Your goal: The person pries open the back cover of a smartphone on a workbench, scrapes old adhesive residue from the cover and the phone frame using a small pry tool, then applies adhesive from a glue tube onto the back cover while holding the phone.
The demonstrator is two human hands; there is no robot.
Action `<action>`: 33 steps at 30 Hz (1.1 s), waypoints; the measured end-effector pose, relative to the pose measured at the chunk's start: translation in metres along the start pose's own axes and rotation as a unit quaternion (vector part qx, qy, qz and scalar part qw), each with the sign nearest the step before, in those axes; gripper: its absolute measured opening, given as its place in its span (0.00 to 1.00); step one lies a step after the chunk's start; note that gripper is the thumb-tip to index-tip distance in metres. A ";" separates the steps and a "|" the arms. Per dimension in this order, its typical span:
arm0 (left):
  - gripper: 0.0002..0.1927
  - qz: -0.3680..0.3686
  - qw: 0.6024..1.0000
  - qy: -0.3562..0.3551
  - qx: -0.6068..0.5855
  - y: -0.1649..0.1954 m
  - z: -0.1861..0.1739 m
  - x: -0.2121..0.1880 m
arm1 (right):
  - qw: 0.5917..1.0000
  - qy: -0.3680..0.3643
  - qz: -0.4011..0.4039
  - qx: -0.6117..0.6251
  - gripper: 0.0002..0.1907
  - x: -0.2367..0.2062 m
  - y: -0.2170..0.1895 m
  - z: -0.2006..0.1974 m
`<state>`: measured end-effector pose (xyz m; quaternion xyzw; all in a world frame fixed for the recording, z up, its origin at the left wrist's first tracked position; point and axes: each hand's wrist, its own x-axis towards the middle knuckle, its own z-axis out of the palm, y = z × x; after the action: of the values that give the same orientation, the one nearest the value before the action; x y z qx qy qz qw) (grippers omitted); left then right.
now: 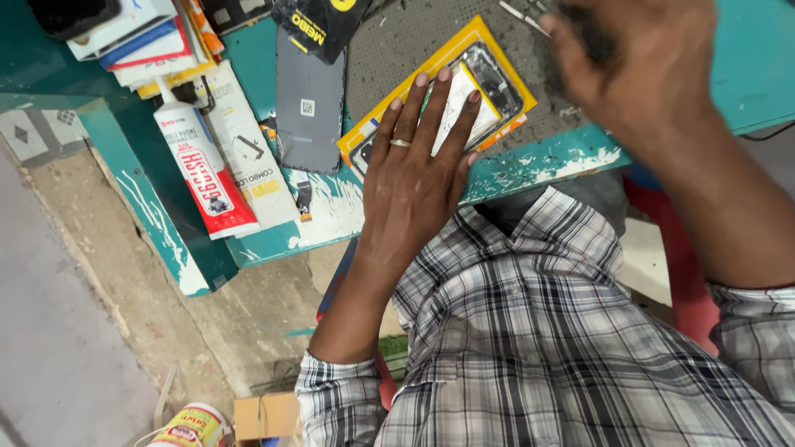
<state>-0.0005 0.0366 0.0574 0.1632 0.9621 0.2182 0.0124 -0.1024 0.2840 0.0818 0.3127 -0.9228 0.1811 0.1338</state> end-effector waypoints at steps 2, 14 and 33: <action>0.33 -0.004 1.000 0.001 0.003 0.001 0.002 0.001 | 1.000 -0.013 0.000 0.011 0.10 -0.003 -0.008 0.004; 0.37 0.011 0.995 -0.003 0.099 0.008 0.009 0.001 | 0.996 -0.001 0.065 0.063 0.10 -0.010 -0.037 -0.029; 0.32 0.007 0.998 -0.008 0.068 0.001 0.021 -0.004 | 0.976 -0.156 0.150 -0.005 0.28 -0.023 -0.096 -0.020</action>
<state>0.0054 0.0452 0.0386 0.1720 0.9734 0.1511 0.0077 -0.0214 0.2335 0.1157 0.1948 -0.9696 0.1431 -0.0391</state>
